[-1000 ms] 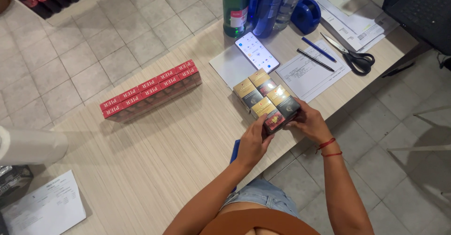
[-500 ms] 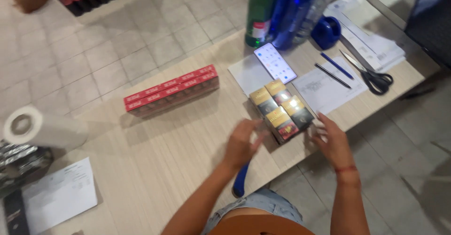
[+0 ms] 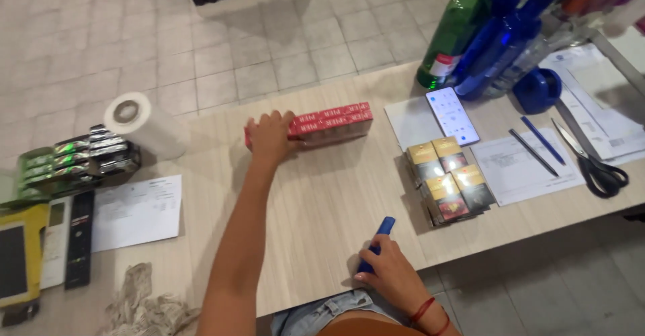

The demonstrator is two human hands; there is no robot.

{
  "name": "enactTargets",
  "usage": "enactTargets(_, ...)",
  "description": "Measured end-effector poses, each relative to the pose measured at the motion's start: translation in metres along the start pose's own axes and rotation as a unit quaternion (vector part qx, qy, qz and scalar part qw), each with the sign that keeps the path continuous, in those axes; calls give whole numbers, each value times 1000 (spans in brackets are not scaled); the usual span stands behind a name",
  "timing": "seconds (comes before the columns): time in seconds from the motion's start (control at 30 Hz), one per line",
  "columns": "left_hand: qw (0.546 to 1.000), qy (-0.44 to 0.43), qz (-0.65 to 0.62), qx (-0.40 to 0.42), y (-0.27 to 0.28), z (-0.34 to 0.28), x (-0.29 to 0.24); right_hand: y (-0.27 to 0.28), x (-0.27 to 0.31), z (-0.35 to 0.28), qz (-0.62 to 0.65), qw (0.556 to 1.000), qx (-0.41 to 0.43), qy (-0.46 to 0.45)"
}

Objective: Opening cigarette cartons with a utility knife and handling individual packs at a store counter

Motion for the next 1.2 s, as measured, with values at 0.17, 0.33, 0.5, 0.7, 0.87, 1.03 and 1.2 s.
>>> enactTargets(0.17,989,46,-72,119,35,-73,-23,-18,-27,-10,-37,995,-78,-40)
enactTargets(0.33,971,82,-64,215,11,-123,-40,-20,-45,-22,-44,991,-88,-95)
enactTargets(0.5,994,-55,-82,46,-18,-89,-130,-15,-33,-23,-95,983,-136,-80)
enactTargets(0.7,961,-127,-240,47,5,-90,-157,-26,-51,-26,272,948,-56,-154)
enactTargets(0.87,841,-210,-494,61,128,-130,-164,-34,-51,-48,656,716,-45,-235)
enactTargets(1.03,653,-306,-687,90,142,-138,-127,19,-34,-54,744,658,-56,-102)
enactTargets(1.2,527,-326,-781,85,120,-128,-109,75,-41,-53,613,758,-181,-128)
Point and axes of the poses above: each hand's wrist, its own z-axis towards the middle knuckle, its own y-axis out of the back of the hand, x = y × z, the point moved 8 cm from there along z, towards the middle knuckle, and after that the axes turned 9 degrees about -z, right-handed, at the moved point
